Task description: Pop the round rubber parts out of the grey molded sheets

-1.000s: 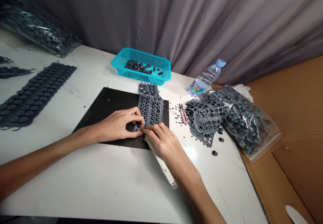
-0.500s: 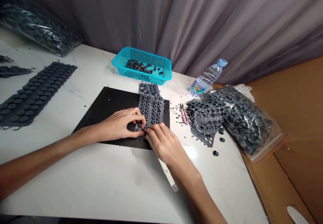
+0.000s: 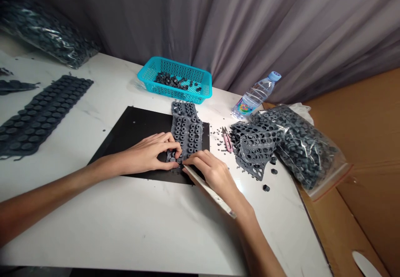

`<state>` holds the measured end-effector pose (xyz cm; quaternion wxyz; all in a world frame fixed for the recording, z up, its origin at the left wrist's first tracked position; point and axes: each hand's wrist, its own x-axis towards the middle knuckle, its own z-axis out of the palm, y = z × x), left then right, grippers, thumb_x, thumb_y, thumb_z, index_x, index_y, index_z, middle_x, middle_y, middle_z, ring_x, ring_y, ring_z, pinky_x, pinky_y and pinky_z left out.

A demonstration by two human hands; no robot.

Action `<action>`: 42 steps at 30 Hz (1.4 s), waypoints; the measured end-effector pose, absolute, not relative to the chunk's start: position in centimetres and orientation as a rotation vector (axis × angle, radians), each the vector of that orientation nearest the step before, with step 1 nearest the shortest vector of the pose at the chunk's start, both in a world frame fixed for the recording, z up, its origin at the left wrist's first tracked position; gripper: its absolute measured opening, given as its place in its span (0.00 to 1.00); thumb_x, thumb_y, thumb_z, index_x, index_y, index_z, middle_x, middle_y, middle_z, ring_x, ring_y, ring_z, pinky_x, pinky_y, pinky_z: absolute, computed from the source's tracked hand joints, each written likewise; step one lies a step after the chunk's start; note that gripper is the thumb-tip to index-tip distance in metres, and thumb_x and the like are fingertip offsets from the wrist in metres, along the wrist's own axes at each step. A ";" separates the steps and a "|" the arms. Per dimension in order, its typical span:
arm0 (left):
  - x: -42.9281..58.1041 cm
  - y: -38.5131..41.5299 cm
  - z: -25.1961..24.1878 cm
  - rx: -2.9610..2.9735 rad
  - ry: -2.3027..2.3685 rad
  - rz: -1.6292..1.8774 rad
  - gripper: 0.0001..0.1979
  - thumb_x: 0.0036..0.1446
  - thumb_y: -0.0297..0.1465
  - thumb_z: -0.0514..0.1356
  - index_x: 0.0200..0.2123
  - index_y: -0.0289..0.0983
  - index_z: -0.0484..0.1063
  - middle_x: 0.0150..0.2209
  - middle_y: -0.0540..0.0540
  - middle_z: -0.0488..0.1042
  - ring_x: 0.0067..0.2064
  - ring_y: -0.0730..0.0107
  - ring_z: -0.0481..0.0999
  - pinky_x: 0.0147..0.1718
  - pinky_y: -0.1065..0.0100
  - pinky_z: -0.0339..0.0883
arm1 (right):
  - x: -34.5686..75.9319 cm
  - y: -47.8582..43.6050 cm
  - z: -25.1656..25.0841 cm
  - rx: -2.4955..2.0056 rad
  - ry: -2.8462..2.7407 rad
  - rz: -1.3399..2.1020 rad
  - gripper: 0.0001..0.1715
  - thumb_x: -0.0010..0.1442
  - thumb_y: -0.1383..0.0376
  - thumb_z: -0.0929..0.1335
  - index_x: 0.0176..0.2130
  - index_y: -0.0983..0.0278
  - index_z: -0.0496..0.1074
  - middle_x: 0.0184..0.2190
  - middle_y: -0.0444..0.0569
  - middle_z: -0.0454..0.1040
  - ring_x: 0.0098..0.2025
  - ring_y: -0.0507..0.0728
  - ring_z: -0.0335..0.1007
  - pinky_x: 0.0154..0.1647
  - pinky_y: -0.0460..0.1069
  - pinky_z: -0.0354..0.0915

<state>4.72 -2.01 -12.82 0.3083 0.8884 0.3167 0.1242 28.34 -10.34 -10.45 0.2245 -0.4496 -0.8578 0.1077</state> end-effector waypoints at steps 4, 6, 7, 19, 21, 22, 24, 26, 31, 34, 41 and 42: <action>4.9 -2.1 -13.0 2.349 0.871 0.357 0.09 0.60 0.41 0.63 0.42 0.46 0.74 0.44 0.50 0.69 0.46 0.61 0.69 0.47 0.61 0.60 | 28.1 -10.4 -10.3 -1.233 -2.372 0.331 0.09 0.71 0.61 0.67 0.46 0.60 0.76 0.40 0.52 0.79 0.41 0.58 0.75 0.43 0.52 0.72; 5.0 -2.2 -13.1 2.352 0.875 0.372 0.09 0.60 0.41 0.63 0.42 0.46 0.74 0.43 0.50 0.69 0.46 0.61 0.69 0.47 0.61 0.60 | 28.0 -10.4 -10.4 -1.225 -2.373 0.323 0.09 0.71 0.61 0.67 0.46 0.60 0.76 0.40 0.52 0.79 0.41 0.58 0.75 0.43 0.52 0.72; 5.0 -2.2 -13.1 2.351 0.875 0.376 0.09 0.60 0.41 0.63 0.42 0.46 0.74 0.43 0.50 0.69 0.46 0.61 0.69 0.47 0.61 0.60 | 28.0 -10.3 -10.4 -1.223 -2.372 0.322 0.09 0.71 0.61 0.67 0.46 0.60 0.76 0.40 0.52 0.79 0.41 0.58 0.74 0.43 0.52 0.72; 5.1 -2.2 -12.9 2.344 0.871 0.387 0.09 0.61 0.43 0.63 0.41 0.46 0.74 0.42 0.50 0.68 0.46 0.62 0.69 0.47 0.61 0.60 | 28.1 -10.2 -11.1 -1.286 -2.448 0.215 0.13 0.74 0.62 0.63 0.47 0.60 0.76 0.42 0.52 0.79 0.43 0.59 0.74 0.41 0.51 0.72; 5.1 -2.2 -12.9 2.346 0.872 0.384 0.10 0.61 0.43 0.64 0.40 0.46 0.74 0.42 0.51 0.68 0.45 0.62 0.69 0.47 0.61 0.60 | 28.1 -10.2 -11.3 -1.286 -2.476 0.170 0.13 0.74 0.62 0.63 0.50 0.60 0.76 0.44 0.52 0.79 0.44 0.59 0.74 0.40 0.51 0.72; 5.1 -2.2 -12.9 2.347 0.871 0.381 0.10 0.60 0.43 0.64 0.40 0.46 0.74 0.42 0.51 0.68 0.45 0.62 0.69 0.47 0.61 0.60 | 28.0 -10.3 -11.4 -1.278 -2.492 0.133 0.13 0.74 0.62 0.63 0.51 0.61 0.76 0.45 0.51 0.80 0.44 0.59 0.74 0.39 0.51 0.72; 5.1 -2.2 -13.0 2.350 0.869 0.378 0.10 0.60 0.43 0.64 0.41 0.46 0.74 0.42 0.50 0.68 0.45 0.62 0.69 0.47 0.61 0.60 | 27.8 -10.4 -11.5 -1.249 -2.530 0.027 0.14 0.74 0.64 0.62 0.52 0.61 0.75 0.45 0.51 0.80 0.44 0.59 0.73 0.37 0.50 0.71; 5.1 -2.2 -13.0 2.354 0.870 0.383 0.09 0.60 0.42 0.64 0.41 0.46 0.74 0.43 0.50 0.68 0.46 0.62 0.69 0.47 0.61 0.60 | 27.5 -10.6 -11.6 -1.220 -2.568 -0.103 0.14 0.74 0.67 0.62 0.52 0.63 0.75 0.44 0.52 0.80 0.42 0.59 0.73 0.35 0.50 0.69; 5.1 -2.3 -13.1 2.356 0.875 0.395 0.09 0.61 0.42 0.64 0.41 0.46 0.73 0.43 0.51 0.68 0.46 0.63 0.70 0.48 0.61 0.60 | 26.9 -10.9 -12.1 -1.225 -2.613 -0.303 0.12 0.74 0.70 0.61 0.50 0.67 0.72 0.42 0.54 0.78 0.42 0.59 0.72 0.39 0.52 0.69; 5.2 -2.3 -13.0 2.356 0.881 0.381 0.09 0.61 0.43 0.63 0.41 0.46 0.73 0.42 0.51 0.68 0.46 0.63 0.69 0.48 0.61 0.60 | 26.6 -10.9 -12.5 -1.254 -2.580 -0.362 0.09 0.73 0.68 0.63 0.49 0.66 0.71 0.41 0.53 0.78 0.42 0.59 0.73 0.39 0.53 0.69; 5.1 -2.2 -12.7 2.404 0.897 0.285 0.11 0.63 0.44 0.61 0.42 0.46 0.72 0.43 0.49 0.68 0.46 0.60 0.69 0.46 0.60 0.60 | 26.6 -10.7 -12.7 -1.433 -2.371 -0.175 0.10 0.74 0.66 0.60 0.52 0.64 0.66 0.45 0.56 0.74 0.43 0.60 0.73 0.39 0.53 0.70; 5.1 -2.2 -12.6 2.401 0.895 0.277 0.11 0.63 0.45 0.61 0.42 0.45 0.72 0.43 0.49 0.68 0.46 0.59 0.69 0.46 0.60 0.60 | 27.1 -10.5 -12.6 -1.484 -2.286 -0.130 0.11 0.74 0.65 0.60 0.53 0.64 0.65 0.46 0.56 0.73 0.43 0.60 0.73 0.39 0.53 0.71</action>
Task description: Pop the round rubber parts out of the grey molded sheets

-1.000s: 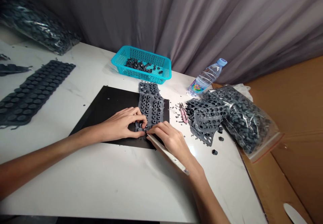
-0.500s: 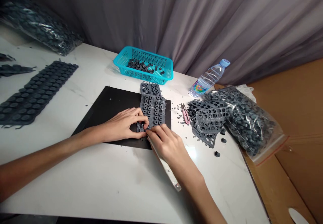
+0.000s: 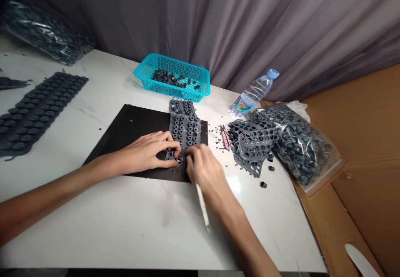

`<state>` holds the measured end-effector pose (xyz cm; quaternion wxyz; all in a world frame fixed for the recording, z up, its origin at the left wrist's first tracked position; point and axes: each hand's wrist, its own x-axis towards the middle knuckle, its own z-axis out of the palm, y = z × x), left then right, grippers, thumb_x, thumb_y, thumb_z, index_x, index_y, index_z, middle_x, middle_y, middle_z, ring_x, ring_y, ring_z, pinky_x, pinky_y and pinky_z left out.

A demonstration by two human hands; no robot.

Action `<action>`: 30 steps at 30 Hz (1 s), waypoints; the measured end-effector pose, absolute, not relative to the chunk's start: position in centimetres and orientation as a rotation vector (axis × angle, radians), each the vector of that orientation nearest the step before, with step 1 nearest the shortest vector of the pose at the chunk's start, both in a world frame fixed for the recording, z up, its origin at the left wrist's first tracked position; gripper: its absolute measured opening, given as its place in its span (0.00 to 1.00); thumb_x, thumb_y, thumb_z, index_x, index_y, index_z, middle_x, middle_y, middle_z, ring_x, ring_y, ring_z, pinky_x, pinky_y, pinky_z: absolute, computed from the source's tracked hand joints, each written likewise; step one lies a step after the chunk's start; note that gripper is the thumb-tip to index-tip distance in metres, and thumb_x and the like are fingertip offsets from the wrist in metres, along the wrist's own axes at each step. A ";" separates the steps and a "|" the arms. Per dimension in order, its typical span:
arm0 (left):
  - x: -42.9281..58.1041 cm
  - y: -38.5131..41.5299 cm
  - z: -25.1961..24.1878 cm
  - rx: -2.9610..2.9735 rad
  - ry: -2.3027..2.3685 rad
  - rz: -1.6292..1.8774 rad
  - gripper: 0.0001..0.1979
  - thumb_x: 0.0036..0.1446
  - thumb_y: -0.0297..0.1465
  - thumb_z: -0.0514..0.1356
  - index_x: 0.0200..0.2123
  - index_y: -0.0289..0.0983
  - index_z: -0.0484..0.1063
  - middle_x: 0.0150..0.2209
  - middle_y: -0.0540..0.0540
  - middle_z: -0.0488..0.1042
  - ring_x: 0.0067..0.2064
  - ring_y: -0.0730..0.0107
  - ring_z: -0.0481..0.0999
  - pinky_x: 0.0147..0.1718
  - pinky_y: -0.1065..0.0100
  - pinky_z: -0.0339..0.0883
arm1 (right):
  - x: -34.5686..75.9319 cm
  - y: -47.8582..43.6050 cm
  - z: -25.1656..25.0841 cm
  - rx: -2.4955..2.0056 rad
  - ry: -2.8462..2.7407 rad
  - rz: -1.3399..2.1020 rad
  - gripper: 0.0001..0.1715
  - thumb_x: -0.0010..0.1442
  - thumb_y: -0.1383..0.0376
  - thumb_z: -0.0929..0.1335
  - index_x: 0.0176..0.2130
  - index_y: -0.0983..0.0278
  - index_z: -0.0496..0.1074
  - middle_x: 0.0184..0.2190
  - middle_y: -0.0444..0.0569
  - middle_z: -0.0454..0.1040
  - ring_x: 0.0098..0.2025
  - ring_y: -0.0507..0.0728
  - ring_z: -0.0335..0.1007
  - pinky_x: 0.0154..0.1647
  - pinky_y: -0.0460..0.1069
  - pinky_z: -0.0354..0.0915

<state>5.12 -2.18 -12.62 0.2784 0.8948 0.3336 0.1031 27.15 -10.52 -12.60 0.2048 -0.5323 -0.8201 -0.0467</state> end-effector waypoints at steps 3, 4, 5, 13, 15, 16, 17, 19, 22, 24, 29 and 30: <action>5.0 -2.2 -12.5 2.382 0.877 0.279 0.13 0.64 0.46 0.60 0.42 0.45 0.72 0.43 0.49 0.68 0.46 0.59 0.69 0.46 0.60 0.60 | 30.0 -9.9 -12.3 -1.714 -1.971 -0.084 0.14 0.74 0.61 0.60 0.54 0.63 0.66 0.48 0.57 0.71 0.41 0.59 0.73 0.40 0.54 0.70; 4.9 -2.2 -12.5 2.375 0.868 0.282 0.13 0.64 0.46 0.60 0.42 0.45 0.72 0.43 0.49 0.68 0.46 0.59 0.69 0.46 0.60 0.60 | 31.1 -9.7 -12.1 -1.785 -1.928 -0.069 0.13 0.73 0.60 0.61 0.52 0.63 0.68 0.46 0.56 0.72 0.40 0.59 0.73 0.40 0.55 0.70; 4.8 -2.2 -12.4 2.365 0.856 0.282 0.13 0.64 0.46 0.60 0.42 0.45 0.73 0.44 0.49 0.68 0.46 0.59 0.69 0.46 0.61 0.60 | 32.1 -9.5 -12.0 -1.844 -1.908 -0.062 0.13 0.72 0.59 0.62 0.49 0.62 0.70 0.42 0.54 0.72 0.38 0.59 0.72 0.39 0.55 0.68; 3.1 -0.5 -11.7 2.206 0.607 0.216 0.12 0.62 0.41 0.64 0.47 0.47 0.74 0.47 0.49 0.70 0.51 0.62 0.68 0.51 0.64 0.60 | 30.6 -10.3 -10.7 -1.632 -1.970 0.360 0.14 0.70 0.59 0.66 0.53 0.60 0.71 0.40 0.49 0.76 0.37 0.56 0.71 0.40 0.52 0.68; 3.0 -0.1 -11.8 2.180 0.568 0.259 0.10 0.61 0.39 0.65 0.45 0.45 0.75 0.45 0.50 0.72 0.49 0.64 0.69 0.50 0.65 0.61 | 28.8 -10.7 -10.4 -1.496 -2.045 0.473 0.09 0.70 0.60 0.67 0.48 0.60 0.73 0.40 0.49 0.76 0.38 0.56 0.71 0.41 0.51 0.68; 2.9 0.0 -12.0 2.169 0.552 0.279 0.10 0.60 0.38 0.65 0.44 0.44 0.75 0.43 0.50 0.73 0.47 0.65 0.70 0.49 0.66 0.62 | 28.0 -10.8 -10.3 -1.428 -2.081 0.508 0.07 0.70 0.61 0.67 0.46 0.60 0.73 0.40 0.49 0.76 0.39 0.56 0.71 0.42 0.51 0.68; 3.0 0.1 -12.1 2.157 0.545 0.298 0.09 0.59 0.37 0.66 0.42 0.43 0.75 0.41 0.50 0.73 0.46 0.65 0.70 0.47 0.66 0.63 | 27.4 -10.9 -10.3 -1.366 -2.116 0.526 0.06 0.70 0.62 0.68 0.45 0.60 0.74 0.40 0.49 0.76 0.40 0.56 0.71 0.44 0.51 0.68; 3.1 0.2 -12.3 2.134 0.552 0.328 0.09 0.58 0.36 0.66 0.40 0.41 0.75 0.39 0.50 0.73 0.43 0.66 0.71 0.44 0.67 0.64 | 26.7 -10.9 -10.3 -1.287 -2.173 0.520 0.05 0.70 0.64 0.68 0.44 0.60 0.74 0.40 0.50 0.76 0.42 0.57 0.72 0.45 0.52 0.68; 3.2 0.1 -12.5 2.145 0.588 0.359 0.08 0.57 0.36 0.67 0.37 0.40 0.74 0.37 0.50 0.74 0.41 0.68 0.72 0.41 0.68 0.64 | 26.6 -10.7 -10.5 -1.266 -2.220 0.482 0.04 0.69 0.64 0.68 0.42 0.60 0.74 0.41 0.51 0.77 0.42 0.58 0.72 0.46 0.52 0.68; 3.2 0.1 -12.6 2.180 0.595 0.374 0.08 0.56 0.36 0.68 0.36 0.40 0.74 0.36 0.51 0.75 0.41 0.68 0.72 0.40 0.68 0.64 | 26.8 -10.6 -10.5 -1.268 -2.233 0.485 0.04 0.70 0.63 0.68 0.42 0.60 0.74 0.40 0.50 0.77 0.41 0.58 0.72 0.45 0.52 0.68; 3.3 0.1 -13.0 2.248 0.576 0.405 0.08 0.57 0.37 0.68 0.34 0.40 0.75 0.36 0.51 0.77 0.40 0.67 0.72 0.39 0.68 0.63 | 26.7 -10.8 -10.3 -1.269 -2.274 0.480 0.06 0.70 0.61 0.69 0.42 0.60 0.75 0.41 0.49 0.78 0.42 0.58 0.73 0.45 0.52 0.67; 3.4 0.1 -13.0 2.255 0.575 0.409 0.08 0.57 0.37 0.68 0.34 0.40 0.75 0.36 0.51 0.77 0.40 0.67 0.73 0.39 0.68 0.63 | 26.6 -10.8 -10.3 -1.278 -2.282 0.475 0.06 0.70 0.61 0.69 0.42 0.60 0.76 0.41 0.50 0.78 0.42 0.58 0.73 0.45 0.52 0.67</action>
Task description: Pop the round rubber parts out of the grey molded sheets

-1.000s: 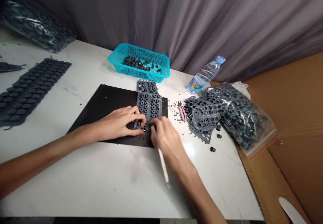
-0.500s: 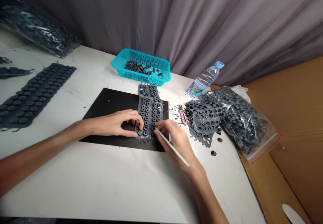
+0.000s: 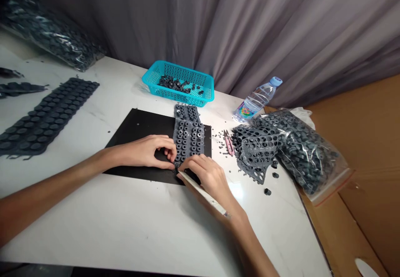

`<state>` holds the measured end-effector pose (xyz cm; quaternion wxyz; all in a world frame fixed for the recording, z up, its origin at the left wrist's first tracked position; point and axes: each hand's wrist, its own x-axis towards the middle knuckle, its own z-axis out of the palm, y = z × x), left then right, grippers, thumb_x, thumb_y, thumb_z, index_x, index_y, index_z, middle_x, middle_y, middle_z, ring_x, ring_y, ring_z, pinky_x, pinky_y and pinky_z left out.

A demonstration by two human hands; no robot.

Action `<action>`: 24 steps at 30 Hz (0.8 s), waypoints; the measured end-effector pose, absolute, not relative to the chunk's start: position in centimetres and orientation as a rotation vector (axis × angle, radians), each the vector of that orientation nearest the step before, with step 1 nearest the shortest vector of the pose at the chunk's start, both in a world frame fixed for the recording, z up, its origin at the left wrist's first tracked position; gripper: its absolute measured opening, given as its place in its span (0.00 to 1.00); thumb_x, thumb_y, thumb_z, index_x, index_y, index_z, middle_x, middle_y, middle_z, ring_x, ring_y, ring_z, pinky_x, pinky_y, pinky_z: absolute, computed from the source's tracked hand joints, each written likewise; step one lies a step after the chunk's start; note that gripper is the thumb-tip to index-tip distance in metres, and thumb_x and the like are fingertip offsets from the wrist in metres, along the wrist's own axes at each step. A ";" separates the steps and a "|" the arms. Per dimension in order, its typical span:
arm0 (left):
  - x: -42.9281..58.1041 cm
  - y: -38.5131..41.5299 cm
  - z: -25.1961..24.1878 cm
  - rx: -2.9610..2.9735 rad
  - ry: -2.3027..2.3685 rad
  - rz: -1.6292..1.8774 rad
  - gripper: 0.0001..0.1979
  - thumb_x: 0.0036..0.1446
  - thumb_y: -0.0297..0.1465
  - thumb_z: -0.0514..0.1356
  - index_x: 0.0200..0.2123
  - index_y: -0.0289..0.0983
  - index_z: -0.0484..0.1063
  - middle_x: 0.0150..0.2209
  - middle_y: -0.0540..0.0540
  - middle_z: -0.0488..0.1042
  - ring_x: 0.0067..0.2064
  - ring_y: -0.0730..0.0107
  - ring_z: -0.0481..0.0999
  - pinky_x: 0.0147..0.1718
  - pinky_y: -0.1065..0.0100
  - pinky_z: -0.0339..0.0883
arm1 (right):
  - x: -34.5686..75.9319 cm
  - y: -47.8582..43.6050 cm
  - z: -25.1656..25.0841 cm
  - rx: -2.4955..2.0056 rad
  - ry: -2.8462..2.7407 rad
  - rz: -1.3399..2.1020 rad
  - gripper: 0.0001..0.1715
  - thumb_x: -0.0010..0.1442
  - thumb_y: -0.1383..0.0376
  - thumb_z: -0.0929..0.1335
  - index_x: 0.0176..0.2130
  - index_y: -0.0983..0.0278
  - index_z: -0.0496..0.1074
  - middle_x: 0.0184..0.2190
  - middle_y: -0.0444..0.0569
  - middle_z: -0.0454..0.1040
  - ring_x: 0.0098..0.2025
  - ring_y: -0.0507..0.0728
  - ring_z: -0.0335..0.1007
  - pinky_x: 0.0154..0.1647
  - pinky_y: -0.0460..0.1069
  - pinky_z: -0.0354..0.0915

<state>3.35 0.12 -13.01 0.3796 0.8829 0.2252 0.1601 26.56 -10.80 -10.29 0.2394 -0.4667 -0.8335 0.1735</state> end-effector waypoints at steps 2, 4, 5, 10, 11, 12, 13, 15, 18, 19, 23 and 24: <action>3.4 0.1 -13.0 2.263 0.578 0.413 0.08 0.57 0.38 0.68 0.34 0.40 0.75 0.35 0.51 0.77 0.40 0.68 0.73 0.39 0.68 0.63 | 26.4 -10.9 -10.3 -1.299 -2.287 0.464 0.07 0.70 0.60 0.69 0.42 0.60 0.76 0.40 0.50 0.78 0.42 0.58 0.73 0.45 0.52 0.67; 3.4 0.0 -13.0 2.271 0.586 0.412 0.09 0.56 0.39 0.68 0.33 0.41 0.75 0.35 0.52 0.77 0.40 0.68 0.73 0.39 0.68 0.63 | 26.3 -10.9 -10.2 -1.314 -2.281 0.457 0.08 0.70 0.59 0.68 0.41 0.60 0.76 0.40 0.50 0.78 0.42 0.58 0.73 0.44 0.51 0.68; 3.5 -0.1 -12.9 2.277 0.591 0.410 0.10 0.56 0.40 0.68 0.33 0.41 0.75 0.35 0.52 0.77 0.40 0.68 0.73 0.39 0.68 0.63 | 26.2 -11.0 -10.1 -1.321 -2.278 0.457 0.08 0.70 0.59 0.68 0.41 0.60 0.76 0.40 0.50 0.78 0.42 0.58 0.73 0.44 0.51 0.68; 3.7 -0.3 -12.8 2.294 0.624 0.402 0.11 0.56 0.42 0.69 0.33 0.41 0.75 0.35 0.53 0.78 0.39 0.67 0.73 0.39 0.67 0.62 | 26.1 -11.1 -9.8 -1.376 -2.272 0.458 0.09 0.71 0.61 0.66 0.41 0.60 0.75 0.40 0.51 0.78 0.42 0.58 0.74 0.45 0.52 0.69; 3.7 -0.4 -12.8 2.295 0.628 0.402 0.11 0.56 0.42 0.69 0.33 0.42 0.75 0.35 0.53 0.78 0.39 0.67 0.73 0.39 0.67 0.61 | 26.1 -11.2 -9.8 -1.380 -2.274 0.450 0.09 0.72 0.60 0.66 0.41 0.59 0.75 0.40 0.51 0.78 0.42 0.58 0.74 0.45 0.52 0.69; 3.7 -0.4 -12.8 2.295 0.631 0.403 0.11 0.56 0.42 0.69 0.33 0.42 0.75 0.35 0.53 0.77 0.39 0.67 0.73 0.39 0.67 0.61 | 26.2 -11.2 -9.8 -1.376 -2.283 0.440 0.10 0.72 0.59 0.66 0.41 0.59 0.75 0.40 0.51 0.78 0.42 0.59 0.74 0.45 0.52 0.69; 3.7 -0.4 -12.8 2.294 0.634 0.404 0.11 0.56 0.42 0.69 0.33 0.42 0.76 0.35 0.53 0.77 0.39 0.67 0.73 0.38 0.67 0.61 | 26.2 -11.1 -9.9 -1.374 -2.293 0.428 0.10 0.72 0.59 0.66 0.41 0.59 0.75 0.40 0.51 0.78 0.42 0.59 0.75 0.44 0.52 0.69; 3.8 -0.4 -12.8 2.289 0.640 0.399 0.11 0.56 0.42 0.69 0.32 0.42 0.76 0.35 0.53 0.78 0.39 0.67 0.73 0.38 0.67 0.61 | 26.2 -11.1 -10.0 -1.376 -2.315 0.397 0.11 0.72 0.58 0.65 0.41 0.59 0.75 0.39 0.51 0.78 0.42 0.58 0.75 0.44 0.51 0.69; 3.8 -0.3 -12.8 2.271 0.656 0.374 0.11 0.55 0.44 0.69 0.33 0.43 0.77 0.35 0.53 0.78 0.40 0.67 0.73 0.39 0.67 0.60 | 26.1 -10.9 -10.3 -1.411 -2.348 0.342 0.11 0.72 0.58 0.66 0.43 0.59 0.75 0.40 0.50 0.78 0.42 0.58 0.75 0.42 0.51 0.68; 3.8 -0.3 -12.8 2.263 0.663 0.364 0.12 0.55 0.44 0.69 0.33 0.43 0.78 0.35 0.53 0.78 0.40 0.67 0.73 0.39 0.68 0.60 | 26.0 -10.9 -10.4 -1.424 -2.359 0.322 0.10 0.71 0.58 0.66 0.43 0.59 0.75 0.40 0.49 0.79 0.42 0.58 0.75 0.41 0.50 0.68; 4.0 -0.3 -12.8 2.230 0.686 0.342 0.13 0.54 0.46 0.70 0.32 0.43 0.78 0.35 0.54 0.78 0.41 0.67 0.72 0.40 0.68 0.60 | 25.8 -11.1 -10.9 -1.442 -2.411 0.207 0.09 0.71 0.61 0.66 0.48 0.59 0.75 0.43 0.49 0.78 0.43 0.58 0.75 0.40 0.51 0.67; 4.1 -0.3 -12.8 2.224 0.690 0.340 0.13 0.53 0.46 0.70 0.32 0.43 0.78 0.35 0.54 0.78 0.41 0.67 0.72 0.40 0.68 0.60 | 25.7 -11.1 -11.0 -1.434 -2.422 0.166 0.10 0.72 0.61 0.66 0.48 0.59 0.75 0.43 0.49 0.78 0.43 0.58 0.75 0.40 0.51 0.67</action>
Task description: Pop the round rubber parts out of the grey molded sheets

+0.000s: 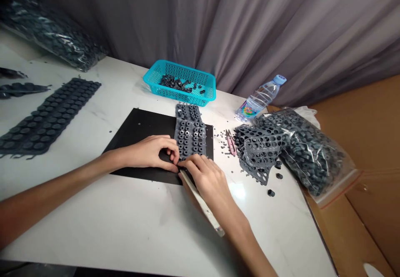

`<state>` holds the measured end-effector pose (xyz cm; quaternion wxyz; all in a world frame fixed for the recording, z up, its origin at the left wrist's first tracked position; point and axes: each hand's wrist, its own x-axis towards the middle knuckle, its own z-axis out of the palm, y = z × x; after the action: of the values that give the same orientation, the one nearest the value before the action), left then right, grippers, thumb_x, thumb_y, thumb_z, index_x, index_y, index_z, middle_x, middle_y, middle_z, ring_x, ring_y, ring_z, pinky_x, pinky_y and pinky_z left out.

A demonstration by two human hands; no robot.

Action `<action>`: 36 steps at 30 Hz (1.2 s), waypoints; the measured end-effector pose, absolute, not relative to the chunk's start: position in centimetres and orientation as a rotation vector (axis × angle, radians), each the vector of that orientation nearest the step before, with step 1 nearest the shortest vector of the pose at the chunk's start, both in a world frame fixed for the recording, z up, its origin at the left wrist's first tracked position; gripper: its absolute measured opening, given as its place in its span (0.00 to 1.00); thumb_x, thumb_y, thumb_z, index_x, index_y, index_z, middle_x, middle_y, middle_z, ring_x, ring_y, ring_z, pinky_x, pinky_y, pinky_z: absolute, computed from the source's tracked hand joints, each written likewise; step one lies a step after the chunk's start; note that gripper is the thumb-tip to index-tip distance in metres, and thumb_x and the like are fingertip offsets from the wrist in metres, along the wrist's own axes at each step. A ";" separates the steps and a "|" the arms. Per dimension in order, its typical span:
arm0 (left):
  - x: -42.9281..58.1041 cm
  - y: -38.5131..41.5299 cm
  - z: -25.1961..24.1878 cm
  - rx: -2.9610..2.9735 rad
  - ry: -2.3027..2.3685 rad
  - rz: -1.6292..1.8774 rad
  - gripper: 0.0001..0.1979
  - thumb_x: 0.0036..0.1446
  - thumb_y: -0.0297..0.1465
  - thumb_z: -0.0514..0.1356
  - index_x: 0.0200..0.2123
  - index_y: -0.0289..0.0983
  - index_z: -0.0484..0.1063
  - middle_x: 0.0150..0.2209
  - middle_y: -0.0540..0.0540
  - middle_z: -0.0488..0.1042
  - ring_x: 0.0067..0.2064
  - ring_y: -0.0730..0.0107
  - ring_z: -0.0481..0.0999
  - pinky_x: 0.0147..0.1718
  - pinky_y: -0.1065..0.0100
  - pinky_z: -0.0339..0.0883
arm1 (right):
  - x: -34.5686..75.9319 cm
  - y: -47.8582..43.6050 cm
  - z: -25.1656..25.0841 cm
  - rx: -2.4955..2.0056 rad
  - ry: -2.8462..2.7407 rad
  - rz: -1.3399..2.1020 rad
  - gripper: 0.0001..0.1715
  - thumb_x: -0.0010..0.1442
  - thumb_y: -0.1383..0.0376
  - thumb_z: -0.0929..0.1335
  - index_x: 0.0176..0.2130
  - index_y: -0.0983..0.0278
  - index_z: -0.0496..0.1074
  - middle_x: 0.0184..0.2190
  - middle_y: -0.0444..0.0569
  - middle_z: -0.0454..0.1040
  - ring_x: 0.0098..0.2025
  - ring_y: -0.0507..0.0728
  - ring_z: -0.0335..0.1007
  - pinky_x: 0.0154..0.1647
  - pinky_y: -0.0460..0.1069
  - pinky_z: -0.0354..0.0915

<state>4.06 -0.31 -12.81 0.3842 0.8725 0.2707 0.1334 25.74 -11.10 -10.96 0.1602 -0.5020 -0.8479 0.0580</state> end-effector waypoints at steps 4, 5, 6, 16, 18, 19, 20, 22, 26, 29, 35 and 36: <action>4.1 -0.2 -12.9 2.213 0.695 0.333 0.13 0.53 0.46 0.70 0.32 0.44 0.78 0.35 0.54 0.78 0.41 0.67 0.72 0.40 0.68 0.60 | 25.8 -11.1 -11.3 -1.325 -2.498 -0.069 0.12 0.74 0.63 0.63 0.48 0.60 0.75 0.42 0.50 0.79 0.39 0.57 0.74 0.38 0.51 0.65; 4.1 -0.2 -13.0 2.210 0.695 0.333 0.13 0.53 0.46 0.70 0.32 0.43 0.78 0.35 0.54 0.78 0.40 0.67 0.72 0.40 0.68 0.60 | 25.8 -11.1 -11.4 -1.293 -2.523 -0.134 0.12 0.74 0.65 0.62 0.48 0.61 0.75 0.41 0.50 0.79 0.38 0.57 0.74 0.38 0.51 0.65; 4.1 -0.2 -13.1 2.205 0.696 0.335 0.14 0.53 0.47 0.70 0.32 0.43 0.78 0.35 0.54 0.78 0.40 0.68 0.73 0.40 0.68 0.60 | 25.8 -11.2 -11.4 -1.268 -2.547 -0.189 0.13 0.75 0.66 0.61 0.48 0.62 0.75 0.41 0.51 0.79 0.38 0.57 0.74 0.38 0.52 0.64; 4.6 -0.6 -12.4 2.165 0.827 0.279 0.10 0.50 0.44 0.71 0.31 0.45 0.79 0.35 0.55 0.78 0.39 0.67 0.74 0.36 0.69 0.59 | 25.2 -11.7 -12.1 -1.457 -2.319 -0.233 0.13 0.74 0.66 0.60 0.50 0.63 0.72 0.44 0.54 0.78 0.40 0.60 0.76 0.39 0.54 0.66; 4.6 -0.7 -12.2 2.154 0.833 0.259 0.11 0.50 0.44 0.71 0.30 0.45 0.79 0.35 0.55 0.79 0.39 0.67 0.74 0.36 0.69 0.59 | 25.9 -11.4 -11.9 -1.577 -2.133 -0.071 0.13 0.74 0.63 0.61 0.51 0.61 0.72 0.45 0.53 0.77 0.38 0.58 0.75 0.36 0.52 0.67; 4.6 -0.7 -12.2 2.152 0.824 0.261 0.11 0.51 0.44 0.71 0.30 0.45 0.79 0.35 0.55 0.79 0.40 0.67 0.74 0.36 0.69 0.59 | 26.5 -11.3 -11.7 -1.616 -2.073 0.025 0.13 0.73 0.61 0.62 0.51 0.60 0.72 0.46 0.52 0.76 0.37 0.57 0.75 0.36 0.52 0.68; 4.5 -0.8 -12.2 2.154 0.811 0.269 0.11 0.52 0.45 0.71 0.30 0.44 0.79 0.35 0.55 0.79 0.40 0.67 0.74 0.37 0.69 0.59 | 27.3 -11.1 -11.5 -1.641 -2.048 0.109 0.13 0.73 0.60 0.63 0.51 0.60 0.73 0.45 0.52 0.76 0.37 0.56 0.75 0.36 0.51 0.68; 4.4 -0.8 -12.2 2.167 0.788 0.294 0.12 0.53 0.45 0.70 0.31 0.44 0.78 0.36 0.55 0.78 0.41 0.67 0.73 0.39 0.69 0.60 | 29.1 -10.7 -11.2 -1.737 -2.021 0.187 0.13 0.72 0.59 0.64 0.48 0.59 0.75 0.43 0.50 0.76 0.37 0.57 0.75 0.37 0.52 0.68; 4.1 -0.7 -12.5 2.174 0.753 0.295 0.14 0.54 0.47 0.69 0.31 0.43 0.77 0.36 0.54 0.78 0.42 0.67 0.72 0.40 0.69 0.59 | 31.3 -10.4 -10.7 -1.842 -1.913 0.154 0.13 0.70 0.56 0.66 0.49 0.59 0.75 0.39 0.50 0.76 0.31 0.57 0.73 0.33 0.53 0.67; 4.1 -0.4 -12.8 2.176 0.725 0.290 0.15 0.54 0.48 0.69 0.32 0.42 0.78 0.36 0.53 0.77 0.42 0.66 0.72 0.40 0.68 0.59 | 30.3 -10.6 -10.3 -1.652 -2.005 0.336 0.11 0.70 0.57 0.67 0.47 0.59 0.74 0.38 0.49 0.77 0.35 0.57 0.74 0.36 0.51 0.69; 4.1 -0.2 -13.0 2.195 0.685 0.309 0.15 0.55 0.48 0.69 0.32 0.42 0.78 0.36 0.52 0.77 0.41 0.66 0.71 0.41 0.67 0.60 | 27.3 -11.2 -10.5 -1.297 -2.270 0.462 0.07 0.71 0.61 0.66 0.42 0.59 0.74 0.38 0.49 0.78 0.41 0.58 0.74 0.43 0.51 0.70; 4.1 -0.2 -13.1 2.200 0.688 0.308 0.15 0.55 0.48 0.69 0.32 0.42 0.78 0.36 0.52 0.77 0.41 0.66 0.71 0.41 0.67 0.59 | 27.1 -11.2 -10.7 -1.290 -2.292 0.447 0.08 0.71 0.60 0.66 0.42 0.59 0.74 0.38 0.49 0.78 0.41 0.58 0.74 0.43 0.51 0.70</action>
<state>4.08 -0.25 -13.07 0.3967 0.8684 0.2715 0.1217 27.12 -11.20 -10.70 0.2347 -0.4702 -0.8351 0.1629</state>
